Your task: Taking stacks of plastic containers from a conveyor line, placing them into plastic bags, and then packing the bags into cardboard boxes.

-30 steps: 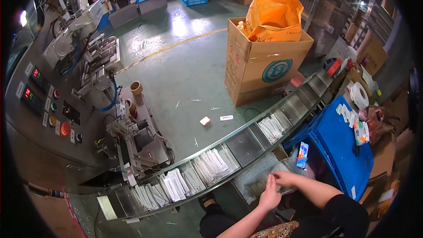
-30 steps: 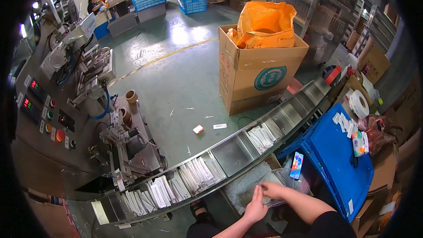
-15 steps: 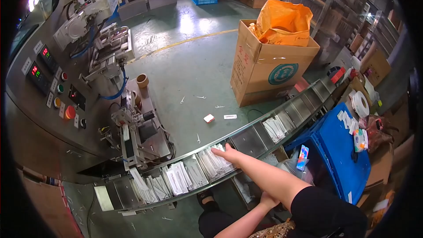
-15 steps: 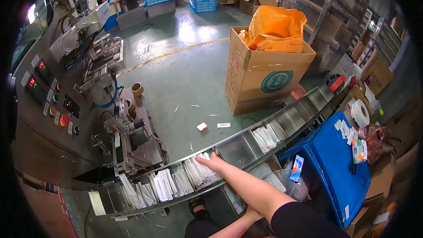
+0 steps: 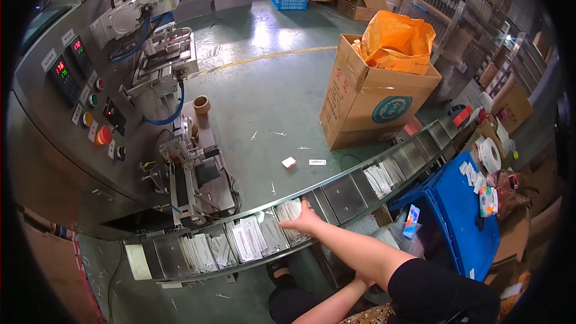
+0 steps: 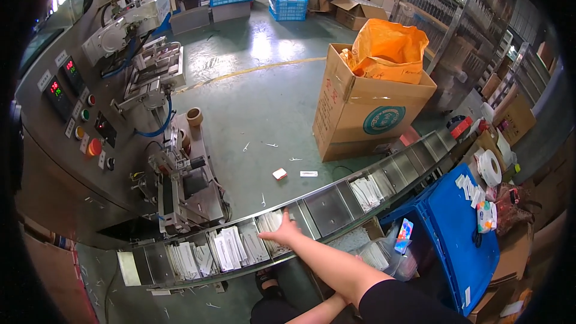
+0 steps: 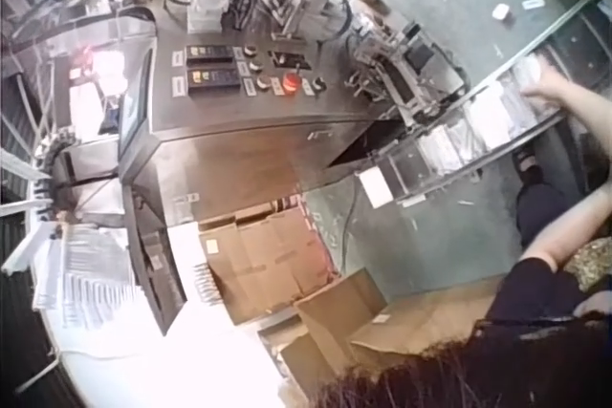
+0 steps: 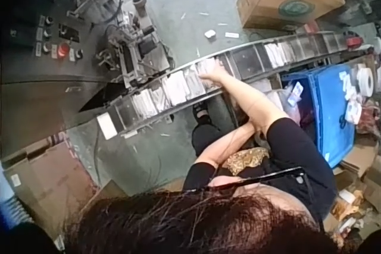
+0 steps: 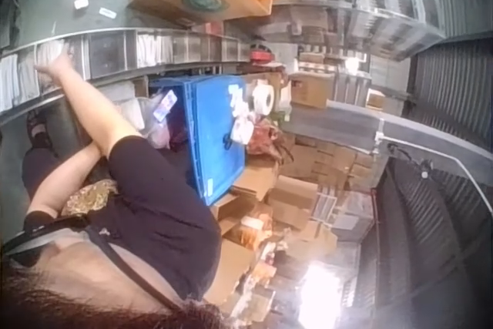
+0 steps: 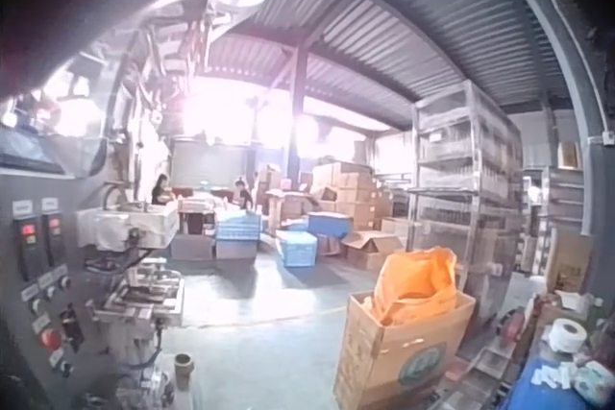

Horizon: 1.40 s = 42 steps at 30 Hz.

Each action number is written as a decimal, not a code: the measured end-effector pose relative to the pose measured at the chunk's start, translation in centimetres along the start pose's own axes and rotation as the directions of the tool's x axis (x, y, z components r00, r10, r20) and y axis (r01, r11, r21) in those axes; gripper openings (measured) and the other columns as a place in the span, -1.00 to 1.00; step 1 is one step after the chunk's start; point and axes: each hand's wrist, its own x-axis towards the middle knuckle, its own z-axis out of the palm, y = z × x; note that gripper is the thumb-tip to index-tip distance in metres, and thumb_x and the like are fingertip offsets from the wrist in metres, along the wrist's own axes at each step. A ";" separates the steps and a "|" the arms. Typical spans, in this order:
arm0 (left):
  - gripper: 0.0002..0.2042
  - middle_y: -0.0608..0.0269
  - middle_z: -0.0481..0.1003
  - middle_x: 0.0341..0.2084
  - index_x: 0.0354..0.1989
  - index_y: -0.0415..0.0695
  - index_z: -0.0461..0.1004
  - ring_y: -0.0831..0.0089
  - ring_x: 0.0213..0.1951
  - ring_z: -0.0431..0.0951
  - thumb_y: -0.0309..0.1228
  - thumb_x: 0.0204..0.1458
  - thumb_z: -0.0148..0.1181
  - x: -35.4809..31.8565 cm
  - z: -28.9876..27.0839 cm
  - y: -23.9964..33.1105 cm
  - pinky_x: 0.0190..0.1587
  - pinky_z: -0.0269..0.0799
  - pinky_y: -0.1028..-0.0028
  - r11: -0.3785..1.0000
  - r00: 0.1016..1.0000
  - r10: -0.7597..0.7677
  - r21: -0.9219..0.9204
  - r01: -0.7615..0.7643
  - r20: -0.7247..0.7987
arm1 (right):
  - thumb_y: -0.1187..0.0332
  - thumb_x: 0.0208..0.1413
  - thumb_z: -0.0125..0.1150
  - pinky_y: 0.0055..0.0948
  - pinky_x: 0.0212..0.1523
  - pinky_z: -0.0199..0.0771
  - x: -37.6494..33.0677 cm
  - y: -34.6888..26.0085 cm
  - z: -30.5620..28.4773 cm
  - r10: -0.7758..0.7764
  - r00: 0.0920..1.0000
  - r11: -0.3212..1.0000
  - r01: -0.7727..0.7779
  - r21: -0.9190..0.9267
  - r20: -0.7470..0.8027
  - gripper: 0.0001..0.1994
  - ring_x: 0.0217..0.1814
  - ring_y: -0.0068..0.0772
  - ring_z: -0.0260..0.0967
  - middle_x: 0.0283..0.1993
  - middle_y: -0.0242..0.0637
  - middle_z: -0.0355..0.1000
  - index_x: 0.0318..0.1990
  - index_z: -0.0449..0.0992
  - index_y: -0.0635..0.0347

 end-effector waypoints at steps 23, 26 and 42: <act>-0.33 -0.22 -0.01 0.18 0.20 -0.29 -0.08 -0.06 -0.01 0.33 -0.29 -0.09 0.00 2.4 -2.5 9.2 -0.03 0.32 0.20 0.809 0.896 -0.408 0.524 0.266 0.174 | 0.55 -0.20 0.26 -0.27 0.05 0.31 -3.1 9.0 -11.9 -0.392 0.916 0.400 0.091 0.912 0.081 -0.38 0.01 -0.31 0.32 -0.03 -0.19 0.34 0.09 0.16 0.25; -0.24 -0.12 -0.14 0.25 0.25 -0.29 -0.18 -0.03 0.15 0.14 -0.41 -0.17 0.02 2.7 -2.6 9.9 0.10 0.20 0.26 0.836 0.944 -0.318 0.496 0.235 0.088 | 0.48 -0.22 0.30 -0.24 0.07 0.29 -6.3 14.4 -16.2 -0.431 0.898 0.273 0.031 0.962 0.093 -0.33 0.06 -0.27 0.30 0.03 -0.21 0.32 0.13 0.14 0.22; -0.20 -0.10 -0.17 0.26 0.26 -0.28 -0.23 0.02 0.19 0.11 -0.46 -0.23 -0.01 1.4 -1.5 8.5 0.09 0.21 0.30 0.833 0.974 -0.218 0.530 0.157 0.055 | -0.16 -0.42 0.33 0.23 0.19 -0.13 -7.7 29.3 -11.9 0.143 0.980 0.956 -0.173 -0.238 -0.137 0.15 0.33 0.32 -0.32 0.36 -0.01 -0.32 0.31 -0.30 -0.09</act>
